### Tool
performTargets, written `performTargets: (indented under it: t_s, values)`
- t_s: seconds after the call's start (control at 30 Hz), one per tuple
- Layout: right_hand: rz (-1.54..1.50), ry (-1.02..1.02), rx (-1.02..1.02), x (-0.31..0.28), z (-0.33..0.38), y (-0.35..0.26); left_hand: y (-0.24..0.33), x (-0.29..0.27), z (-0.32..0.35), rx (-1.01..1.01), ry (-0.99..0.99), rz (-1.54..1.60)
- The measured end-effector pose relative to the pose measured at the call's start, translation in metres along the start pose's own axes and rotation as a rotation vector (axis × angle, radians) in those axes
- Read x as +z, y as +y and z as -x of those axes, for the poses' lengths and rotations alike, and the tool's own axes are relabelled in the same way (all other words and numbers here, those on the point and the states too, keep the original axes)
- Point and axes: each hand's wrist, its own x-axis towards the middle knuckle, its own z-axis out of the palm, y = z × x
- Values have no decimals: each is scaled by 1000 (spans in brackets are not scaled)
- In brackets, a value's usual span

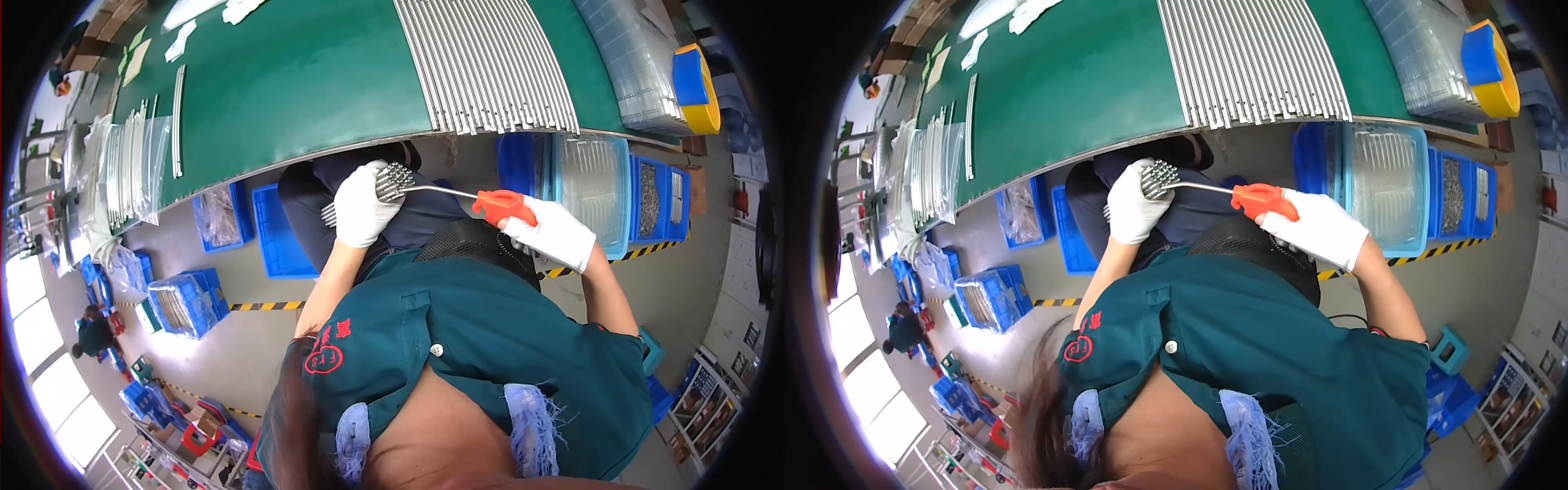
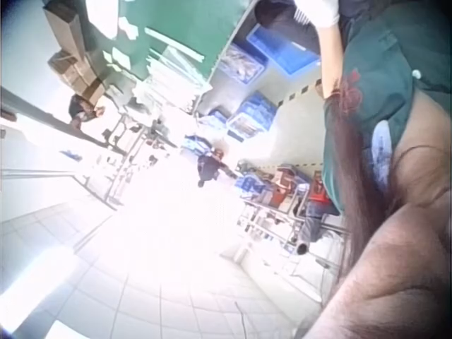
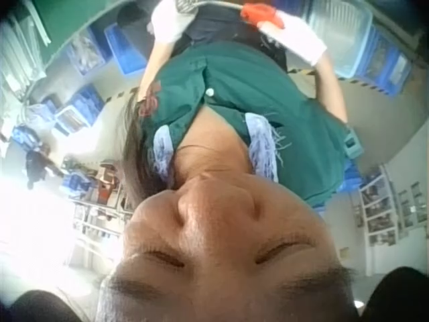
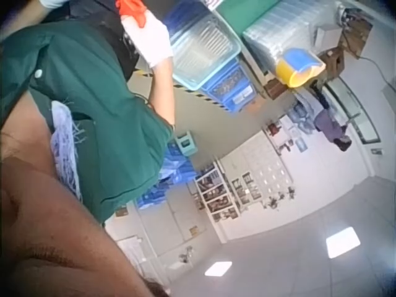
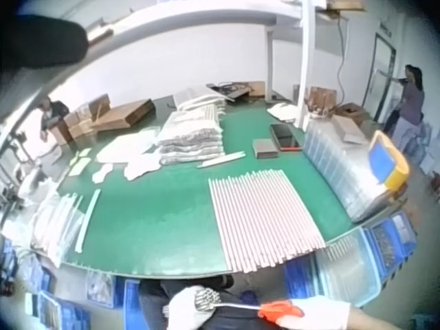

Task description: Organizing, cleaning with an air duster, and packaging thin metal rods into plastic sleeves.

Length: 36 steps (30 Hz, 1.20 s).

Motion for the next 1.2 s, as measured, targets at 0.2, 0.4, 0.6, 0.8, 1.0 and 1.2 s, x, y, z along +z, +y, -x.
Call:
performTargets:
  t_s: [0.2,0.4,0.6,0.8,1.0,1.2]
  values:
    - [0,-4,32,-1,1,-6,-3,1,0,21,18,17]
    - [-20,55,119,-2,-9,8,4,0,-2,-4,43,26]
    - [-39,44,62,0,-8,4,0,0,1,-9,-13,-4]
    - [16,65,-56,3,-8,5,4,-4,-2,-8,-18,24]
    - [-3,66,50,2,-9,0,5,-3,-1,-36,-32,30]
    - [-7,79,53,1,-11,0,1,1,1,-15,0,19]
